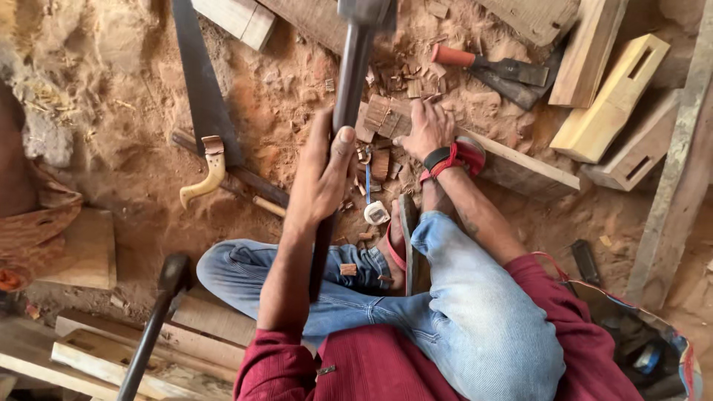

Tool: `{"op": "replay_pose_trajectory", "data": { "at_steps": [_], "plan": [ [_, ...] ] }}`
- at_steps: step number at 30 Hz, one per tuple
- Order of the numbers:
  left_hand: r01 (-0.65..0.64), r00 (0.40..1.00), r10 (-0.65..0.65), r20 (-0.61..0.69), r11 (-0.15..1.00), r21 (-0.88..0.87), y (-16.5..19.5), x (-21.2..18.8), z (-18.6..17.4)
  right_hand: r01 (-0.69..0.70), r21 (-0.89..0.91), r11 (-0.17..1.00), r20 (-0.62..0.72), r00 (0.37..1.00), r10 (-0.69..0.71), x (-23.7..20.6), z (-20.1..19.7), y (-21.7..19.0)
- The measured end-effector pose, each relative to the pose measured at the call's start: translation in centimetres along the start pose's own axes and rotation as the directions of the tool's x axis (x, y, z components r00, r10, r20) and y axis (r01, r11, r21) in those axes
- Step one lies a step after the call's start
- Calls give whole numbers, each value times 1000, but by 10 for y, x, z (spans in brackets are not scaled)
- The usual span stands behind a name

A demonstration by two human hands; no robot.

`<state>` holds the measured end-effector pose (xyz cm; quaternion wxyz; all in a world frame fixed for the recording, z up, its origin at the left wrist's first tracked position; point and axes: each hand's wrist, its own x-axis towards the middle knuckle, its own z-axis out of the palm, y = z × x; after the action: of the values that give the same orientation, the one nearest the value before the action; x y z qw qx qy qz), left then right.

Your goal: The person sits on the ground and uses a chisel and mallet to carve a small wooden block. They repeatedly strike the chisel to remove wood shavings, occasionally repositioning the block and clearing debris.

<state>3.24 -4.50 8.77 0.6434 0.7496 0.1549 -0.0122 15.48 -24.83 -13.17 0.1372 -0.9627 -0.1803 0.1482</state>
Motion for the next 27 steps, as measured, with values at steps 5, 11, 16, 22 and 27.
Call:
{"op": "replay_pose_trajectory", "data": {
  "at_steps": [5,11,16,22,27],
  "plan": [
    [-32,996,32,86,999,0,-11,1,0,-10,17,1000,24,1000,10,4,-2,2],
    [207,977,-215,19,958,197,-60,-1,31,-4,12,1000,73,997,3,5,4,6],
    [93,995,-96,29,991,99,-8,3,12,49,8,999,-76,996,-48,-1,4,0],
    [-74,993,74,89,997,-6,12,-3,3,-12,6,1000,15,1000,11,1,-5,-1],
    [286,950,-309,54,924,252,-60,-3,29,-32,-14,999,119,992,34,5,-5,1]
  ]
}}
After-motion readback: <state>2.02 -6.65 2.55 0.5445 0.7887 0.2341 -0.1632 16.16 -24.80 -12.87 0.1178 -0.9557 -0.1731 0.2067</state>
